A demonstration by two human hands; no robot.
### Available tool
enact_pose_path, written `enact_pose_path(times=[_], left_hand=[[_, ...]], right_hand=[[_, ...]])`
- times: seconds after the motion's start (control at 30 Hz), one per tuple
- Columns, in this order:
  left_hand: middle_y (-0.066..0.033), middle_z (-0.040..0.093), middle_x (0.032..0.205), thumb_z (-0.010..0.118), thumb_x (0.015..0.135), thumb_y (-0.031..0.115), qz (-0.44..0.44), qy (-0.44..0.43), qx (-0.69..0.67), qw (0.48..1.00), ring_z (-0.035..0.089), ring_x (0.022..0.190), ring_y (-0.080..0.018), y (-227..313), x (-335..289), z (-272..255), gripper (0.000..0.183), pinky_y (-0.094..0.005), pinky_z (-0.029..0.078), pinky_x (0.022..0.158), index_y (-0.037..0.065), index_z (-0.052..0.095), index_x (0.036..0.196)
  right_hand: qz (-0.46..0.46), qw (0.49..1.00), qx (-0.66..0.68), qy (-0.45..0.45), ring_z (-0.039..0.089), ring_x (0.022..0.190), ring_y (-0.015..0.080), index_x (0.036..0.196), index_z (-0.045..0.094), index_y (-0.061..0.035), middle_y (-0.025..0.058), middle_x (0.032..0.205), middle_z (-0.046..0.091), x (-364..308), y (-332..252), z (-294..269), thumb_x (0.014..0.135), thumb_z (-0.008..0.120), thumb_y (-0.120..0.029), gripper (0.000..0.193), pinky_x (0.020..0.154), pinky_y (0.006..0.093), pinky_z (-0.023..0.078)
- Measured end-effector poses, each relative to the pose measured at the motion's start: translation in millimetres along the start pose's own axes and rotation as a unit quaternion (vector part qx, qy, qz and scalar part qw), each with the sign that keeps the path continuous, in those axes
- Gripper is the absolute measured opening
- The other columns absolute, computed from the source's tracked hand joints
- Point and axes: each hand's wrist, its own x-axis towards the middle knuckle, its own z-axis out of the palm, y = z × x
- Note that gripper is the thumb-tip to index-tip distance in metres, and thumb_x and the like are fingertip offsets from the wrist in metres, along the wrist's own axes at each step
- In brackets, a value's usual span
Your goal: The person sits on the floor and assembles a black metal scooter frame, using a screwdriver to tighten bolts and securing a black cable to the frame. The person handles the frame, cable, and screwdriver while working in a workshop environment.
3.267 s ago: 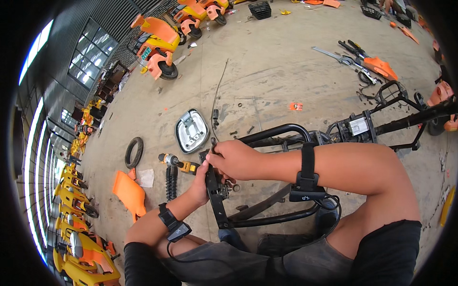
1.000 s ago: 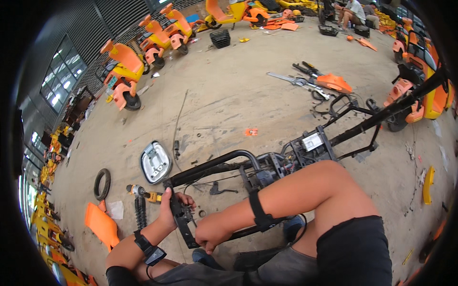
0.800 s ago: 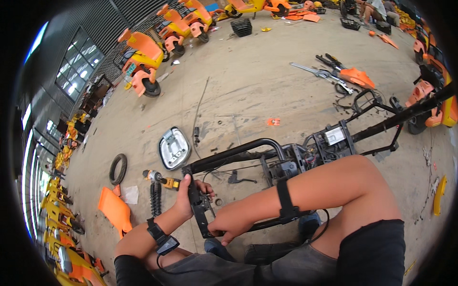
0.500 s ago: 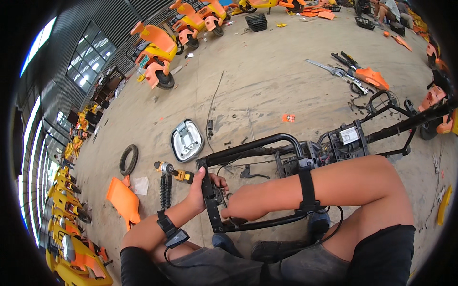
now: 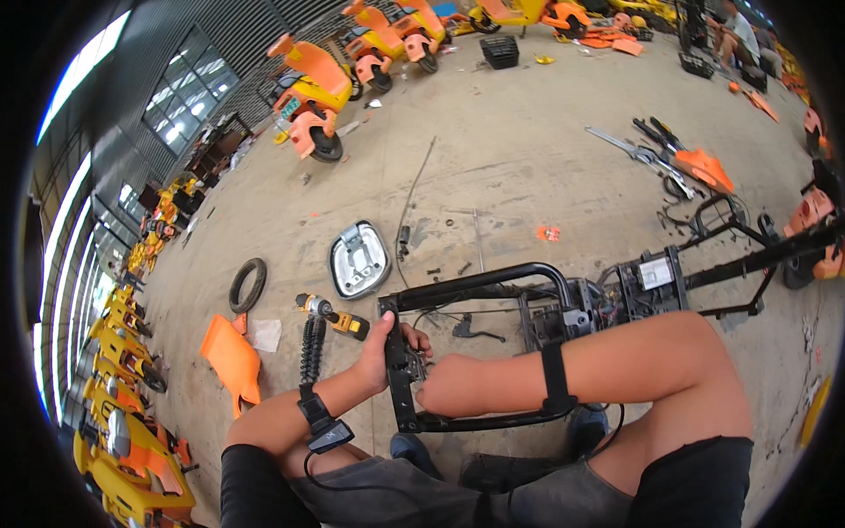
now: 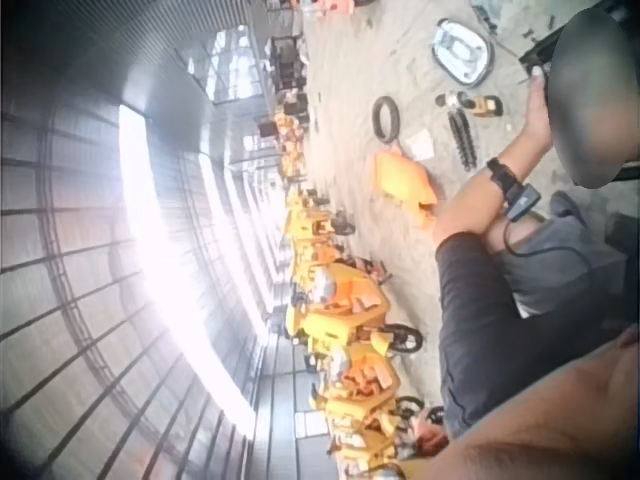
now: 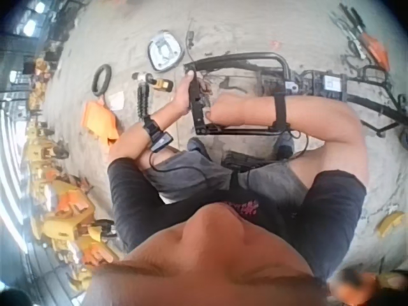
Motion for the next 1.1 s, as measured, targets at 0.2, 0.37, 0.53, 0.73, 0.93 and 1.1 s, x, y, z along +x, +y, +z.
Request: enact_pose_path(times=[0.2, 0.37, 0.53, 0.73, 0.93, 1.1], left_hand=[[-0.0147, 0.066, 0.092, 0.041, 0.103, 0.063, 0.014, 0.002, -0.007, 1.0, 0.066, 0.089, -0.0287, 2.5, 3.6, 6.7, 0.066, -0.0407, 0.05, 0.088, 0.003, 0.06, 0.08], [-0.0146, 0.066, 0.097, 0.041, 0.102, 0.065, 0.013, -0.016, -0.016, 1.0, 0.067, 0.091, -0.0285, -1.7, 2.0, -0.1, 0.068, -0.0411, 0.051, 0.089, 0.003, 0.062, 0.084], [-0.0159, 0.066, 0.098, 0.04, 0.102, 0.065, 0.02, -0.009, 0.01, 1.0, 0.067, 0.093, -0.0282, 3.1, 0.4, 5.1, 0.07, -0.041, 0.052, 0.09, 0.0, 0.065, 0.09], [-0.0165, 0.067, 0.098, 0.039, 0.102, 0.066, 0.008, -0.015, -0.004, 1.0, 0.067, 0.09, -0.0265, 4.0, 2.6, 8.4, 0.07, -0.0395, 0.053, 0.089, 0.001, 0.063, 0.091], [-0.0109, 0.07, 0.111, 0.038, 0.099, 0.071, 0.01, -0.028, 0.021, 0.999, 0.067, 0.102, -0.0211, -1.6, 4.5, -1.6, 0.075, -0.0342, 0.052, 0.091, 0.003, 0.064, 0.118], [-0.0115, 0.068, 0.092, 0.038, 0.101, 0.067, -0.006, 0.028, -0.002, 1.0, 0.067, 0.086, -0.0221, 7.8, -0.8, 19.7, 0.07, -0.0348, 0.054, 0.076, 0.003, 0.066, 0.098]], right_hand=[[0.02, 0.994, -0.063, 0.085, 0.071, 0.064, 0.0276, 0.102, 0.061, -0.0104, 0.0057, 0.07, 0.065, -13.2, 8.3, -2.8, 0.086, 0.06, -0.018, 0.018, 0.05, 0.041, 0.052], [-0.005, 0.99, -0.094, 0.106, 0.07, 0.07, 0.024, 0.093, 0.062, -0.0095, 0.0044, 0.078, 0.066, -9.2, 9.3, 3.0, 0.08, 0.064, -0.019, 0.016, 0.052, 0.0386, 0.052], [-0.043, 0.983, -0.093, 0.15, 0.072, 0.068, 0.0273, 0.089, 0.066, -0.0084, 0.0066, 0.074, 0.068, -18.3, 15.6, 0.7, 0.083, 0.064, -0.017, 0.011, 0.052, 0.0415, 0.055], [-0.005, 0.982, -0.026, 0.189, 0.071, 0.069, 0.0284, 0.093, 0.065, -0.0097, 0.0067, 0.078, 0.068, -24.6, 27.3, -16.4, 0.089, 0.064, -0.024, 0.014, 0.055, 0.0433, 0.055], [0.147, 0.914, 0.245, 0.288, 0.068, 0.072, 0.0368, 0.1, 0.065, -0.0096, 0.0161, 0.079, 0.069, -14.8, 33.5, -40.3, 0.095, 0.061, -0.026, 0.018, 0.063, 0.0489, 0.052], [0.244, 0.845, 0.374, 0.293, 0.069, 0.064, 0.0342, 0.083, 0.069, 0.001, 0.0185, 0.074, 0.07, -7.0, 42.5, -40.4, 0.095, 0.058, -0.024, 0.029, 0.064, 0.0437, 0.055]])
